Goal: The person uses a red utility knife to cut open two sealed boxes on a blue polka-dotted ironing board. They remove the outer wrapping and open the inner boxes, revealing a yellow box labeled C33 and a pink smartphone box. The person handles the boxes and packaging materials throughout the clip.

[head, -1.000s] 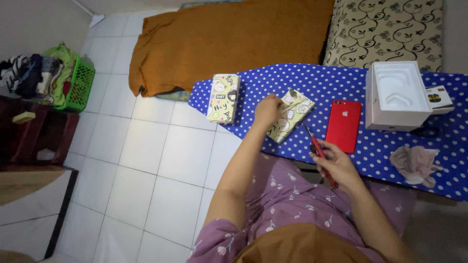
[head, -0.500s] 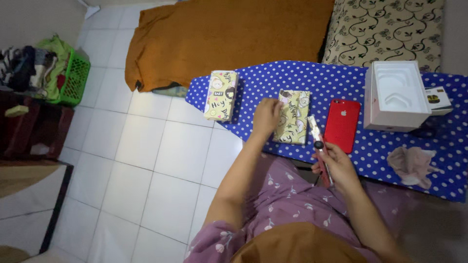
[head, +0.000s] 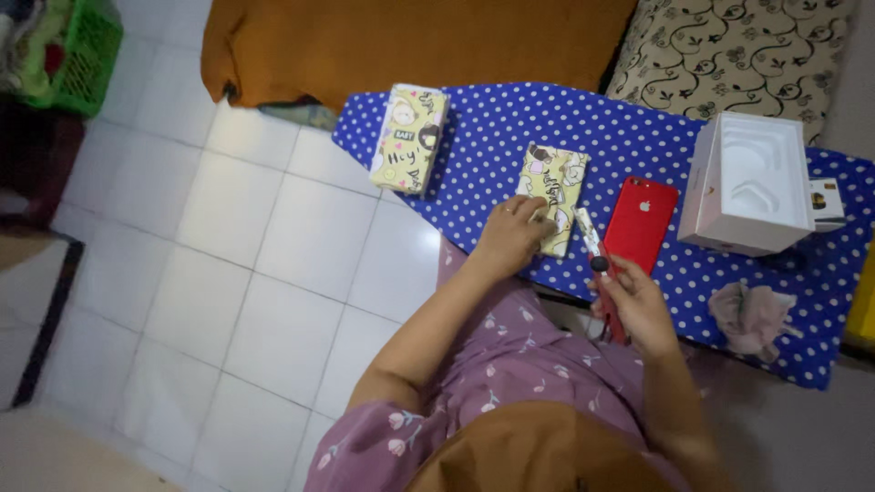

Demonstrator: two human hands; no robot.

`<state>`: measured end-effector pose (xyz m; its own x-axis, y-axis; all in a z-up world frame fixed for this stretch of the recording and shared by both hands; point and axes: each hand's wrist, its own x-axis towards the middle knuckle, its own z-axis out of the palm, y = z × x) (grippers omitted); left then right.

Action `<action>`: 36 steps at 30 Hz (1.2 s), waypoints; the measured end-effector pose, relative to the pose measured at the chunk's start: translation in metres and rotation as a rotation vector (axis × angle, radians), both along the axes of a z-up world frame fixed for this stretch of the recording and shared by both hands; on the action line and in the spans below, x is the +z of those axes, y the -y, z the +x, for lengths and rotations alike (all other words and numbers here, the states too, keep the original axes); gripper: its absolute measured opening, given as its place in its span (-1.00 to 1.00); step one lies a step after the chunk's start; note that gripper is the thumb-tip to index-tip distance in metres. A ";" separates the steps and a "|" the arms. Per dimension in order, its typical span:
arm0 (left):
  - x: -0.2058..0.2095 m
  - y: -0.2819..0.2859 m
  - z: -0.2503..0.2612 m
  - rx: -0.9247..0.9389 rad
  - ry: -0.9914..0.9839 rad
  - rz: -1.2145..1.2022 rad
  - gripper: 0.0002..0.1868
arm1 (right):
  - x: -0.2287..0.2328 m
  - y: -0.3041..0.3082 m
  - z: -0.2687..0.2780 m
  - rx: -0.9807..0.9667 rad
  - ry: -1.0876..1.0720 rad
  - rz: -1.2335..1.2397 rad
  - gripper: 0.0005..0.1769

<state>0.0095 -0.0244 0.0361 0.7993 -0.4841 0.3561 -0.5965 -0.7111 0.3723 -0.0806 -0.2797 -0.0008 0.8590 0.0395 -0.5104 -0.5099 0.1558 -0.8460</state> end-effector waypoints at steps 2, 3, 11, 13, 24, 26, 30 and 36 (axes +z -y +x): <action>-0.006 0.000 -0.002 0.043 0.002 -0.030 -0.62 | 0.003 0.002 0.002 0.065 0.015 -0.136 -0.47; -0.008 0.000 -0.001 0.064 -0.012 -0.055 -0.62 | 0.004 0.002 0.006 0.099 0.026 -0.202 -0.44; -0.037 -0.004 0.016 0.058 0.040 -0.262 -0.79 | 0.015 0.006 0.045 0.282 0.049 -0.300 -0.46; -0.041 -0.005 0.016 0.048 0.007 -0.310 -0.81 | 0.017 0.007 0.055 0.326 0.032 -0.309 -0.46; -0.039 -0.016 -0.005 0.098 -0.070 -0.362 -0.55 | 0.040 0.022 0.039 0.248 0.035 -0.274 -0.47; -0.034 -0.020 -0.007 0.089 -0.070 -0.334 -0.46 | 0.039 0.022 0.032 0.226 0.008 -0.252 -0.46; -0.023 -0.023 -0.004 0.069 -0.116 -0.274 -0.47 | 0.036 0.017 0.021 0.219 0.000 -0.238 -0.43; -0.021 -0.012 0.010 0.089 -0.136 -0.247 -0.58 | 0.039 0.010 0.021 0.193 0.074 -0.206 -0.46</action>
<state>0.0200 -0.0122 0.0152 0.8834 -0.3215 0.3410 -0.4682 -0.6362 0.6132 -0.0597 -0.2893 0.0381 0.8810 0.1079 -0.4606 -0.4489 -0.1167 -0.8859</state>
